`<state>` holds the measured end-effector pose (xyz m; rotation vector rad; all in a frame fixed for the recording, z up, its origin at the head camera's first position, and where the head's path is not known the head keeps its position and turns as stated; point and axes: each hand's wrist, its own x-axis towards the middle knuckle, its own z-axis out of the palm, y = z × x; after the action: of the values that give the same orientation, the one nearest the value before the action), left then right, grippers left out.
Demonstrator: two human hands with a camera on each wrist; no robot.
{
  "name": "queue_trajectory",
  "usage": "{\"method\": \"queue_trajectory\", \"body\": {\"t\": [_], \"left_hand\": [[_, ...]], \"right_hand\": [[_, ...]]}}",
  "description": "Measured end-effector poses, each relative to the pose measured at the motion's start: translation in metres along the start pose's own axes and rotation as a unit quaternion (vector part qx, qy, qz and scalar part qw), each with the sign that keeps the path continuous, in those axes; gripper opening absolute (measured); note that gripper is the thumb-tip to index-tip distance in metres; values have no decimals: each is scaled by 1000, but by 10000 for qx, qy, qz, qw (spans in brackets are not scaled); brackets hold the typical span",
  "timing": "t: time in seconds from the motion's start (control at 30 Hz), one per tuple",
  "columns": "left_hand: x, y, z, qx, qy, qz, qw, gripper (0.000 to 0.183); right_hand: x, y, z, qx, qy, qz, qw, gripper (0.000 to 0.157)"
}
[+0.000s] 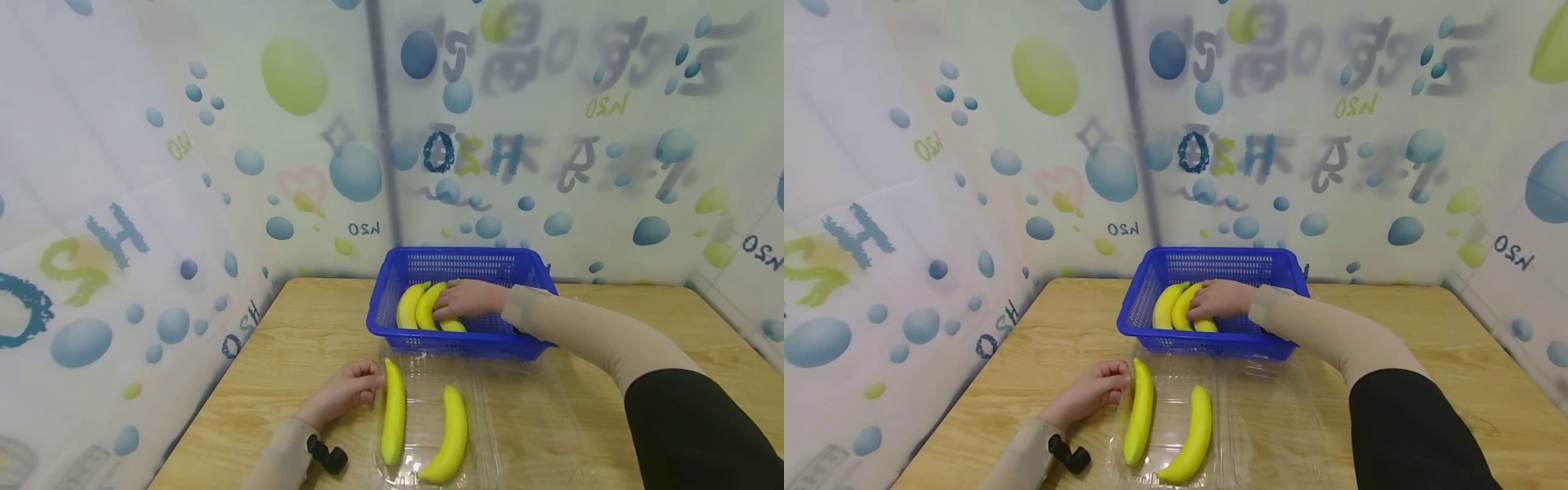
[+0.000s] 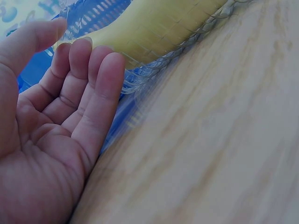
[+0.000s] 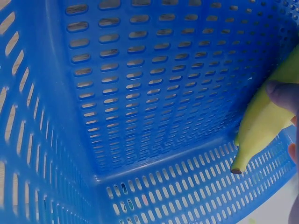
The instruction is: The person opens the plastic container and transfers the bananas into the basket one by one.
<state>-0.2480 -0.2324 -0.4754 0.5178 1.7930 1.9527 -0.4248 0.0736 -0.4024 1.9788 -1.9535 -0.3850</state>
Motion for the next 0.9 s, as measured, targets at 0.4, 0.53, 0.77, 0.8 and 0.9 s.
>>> {"method": "queue_trajectory", "body": {"t": [0.4, 0.53, 0.77, 0.8, 0.9], "left_hand": [[1, 1, 0, 70, 3, 36, 10000, 10], [1, 1, 1, 52, -23, 47, 10000, 10], [0, 0, 1, 44, 17, -18, 10000, 9], [0, 0, 1, 43, 32, -30, 10000, 9], [0, 1, 2, 30, 26, -29, 10000, 9]], "right_hand": [[-2, 1, -7, -98, -98, 81, 9999, 37], [-3, 2, -4, -153, -151, 192, 9996, 32], [-5, 2, -2, -31, -444, 814, 9957, 29], [-5, 2, -2, -29, -499, 913, 9946, 30], [-7, 1, -7, -10, -661, 1230, 9902, 36]]}}
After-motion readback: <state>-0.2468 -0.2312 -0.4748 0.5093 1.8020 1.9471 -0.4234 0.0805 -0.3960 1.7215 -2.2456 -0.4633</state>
